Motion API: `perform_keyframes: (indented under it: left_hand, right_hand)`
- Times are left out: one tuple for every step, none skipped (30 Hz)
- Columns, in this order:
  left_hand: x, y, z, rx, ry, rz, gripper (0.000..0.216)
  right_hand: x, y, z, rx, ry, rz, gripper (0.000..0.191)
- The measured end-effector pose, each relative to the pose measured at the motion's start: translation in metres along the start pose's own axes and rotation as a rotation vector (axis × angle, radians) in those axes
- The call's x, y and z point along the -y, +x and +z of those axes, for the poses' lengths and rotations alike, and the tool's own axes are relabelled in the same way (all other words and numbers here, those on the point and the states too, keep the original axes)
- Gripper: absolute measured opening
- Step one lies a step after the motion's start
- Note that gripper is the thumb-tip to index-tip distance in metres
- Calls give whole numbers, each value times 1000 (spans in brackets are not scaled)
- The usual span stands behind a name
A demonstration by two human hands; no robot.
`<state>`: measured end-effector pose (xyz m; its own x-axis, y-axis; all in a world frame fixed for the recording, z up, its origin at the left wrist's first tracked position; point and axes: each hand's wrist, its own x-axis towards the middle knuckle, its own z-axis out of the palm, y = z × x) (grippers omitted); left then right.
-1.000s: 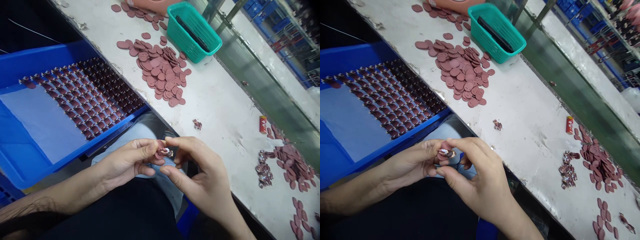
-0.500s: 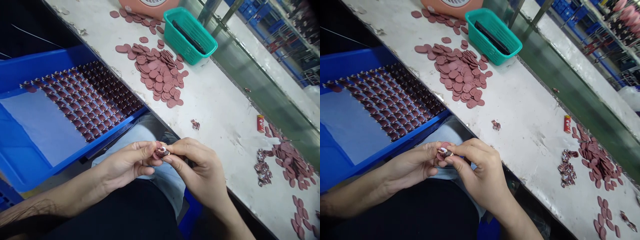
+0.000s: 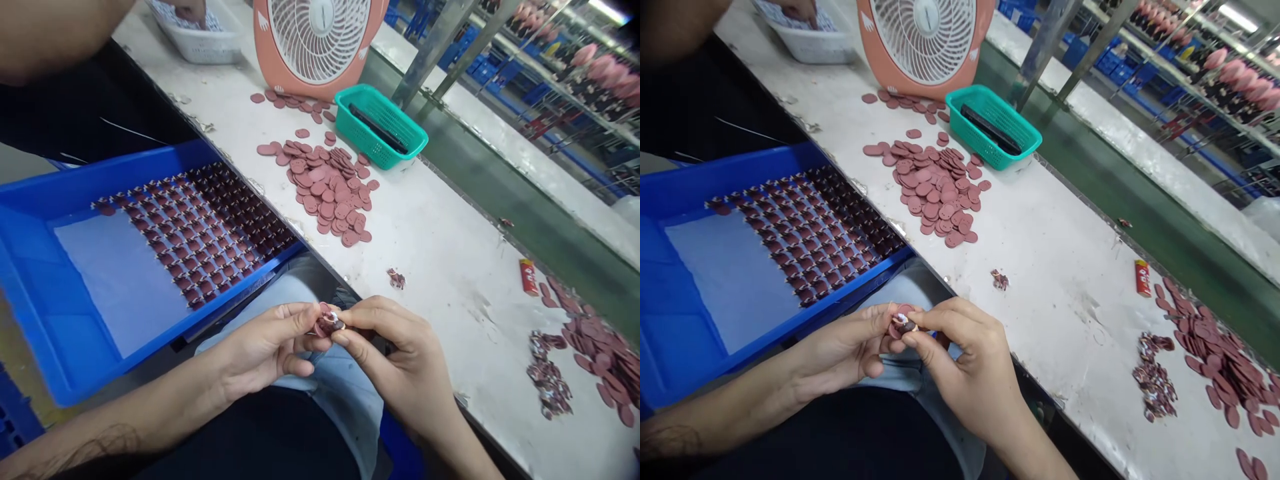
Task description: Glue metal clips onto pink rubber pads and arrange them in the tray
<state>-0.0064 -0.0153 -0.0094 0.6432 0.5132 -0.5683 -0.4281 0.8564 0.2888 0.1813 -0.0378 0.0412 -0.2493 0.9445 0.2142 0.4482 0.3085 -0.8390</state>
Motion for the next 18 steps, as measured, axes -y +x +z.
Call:
perform_keyframes:
  left_hand:
    - [-3, 1, 0, 21, 6, -12, 39]
    - [-5, 1, -1, 38, 14, -22, 44]
    - [-8, 2, -1, 44, 27, -20, 50]
    - [-10, 2, -1, 25, 48, 13, 54]
    - [-11, 2, -2, -26, 73, 81, 57]
    - [-11, 2, -2, -99, 103, 186, 56]
    - [-11, 2, -2, -178, 135, 308, 53]
    - [-10, 2, -1, -244, 167, 422, 51]
    - [-9, 2, -1, -287, 199, 509, 50]
    - [-9, 3, 0, -306, 229, 563, 50]
    - [-8, 4, 0, -306, 258, 587, 50]
    - [-8, 5, 0, -303, 279, 593, 50]
    - [-9, 6, -1, -306, 295, 593, 50]
    - [-10, 6, -2, -313, 306, 600, 49]
    - [-12, 6, -3, -324, 314, 613, 47]
    - [-14, 6, -5, -335, 323, 628, 44]
    - [-15, 5, -6, -349, 330, 645, 43]
    - [-16, 4, -8, -366, 336, 660, 42]
  right_hand:
    - [0, 2, 0, -9, -7, -5, 12]
    - [-1, 4, 1, -21, -22, -13, 12]
    - [-2, 5, 2, -39, -49, -26, 13]
    - [-3, 6, 4, -64, -91, -44, 14]
    - [-5, 7, 8, -101, -149, -72, 15]
    - [-7, 8, 12, -147, -223, -112, 17]
    - [-10, 8, 17, -201, -309, -168, 19]
    - [-13, 8, 23, -255, -404, -235, 22]
    - [-16, 8, 29, -301, -498, -305, 26]
    - [-20, 8, 35, -332, -583, -374, 29]
    - [-24, 9, 40, -350, -653, -433, 33]
    - [-27, 9, 45, -354, -705, -477, 38]
    - [-30, 11, 49, -352, -738, -506, 43]
    - [-33, 12, 53, -347, -752, -524, 47]
    - [-35, 15, 56, -340, -752, -538, 51]
    - [-37, 18, 58, -333, -748, -548, 54]
    - [-38, 21, 61, -323, -740, -557, 54]
    - [-38, 24, 64, -319, -730, -568, 53]
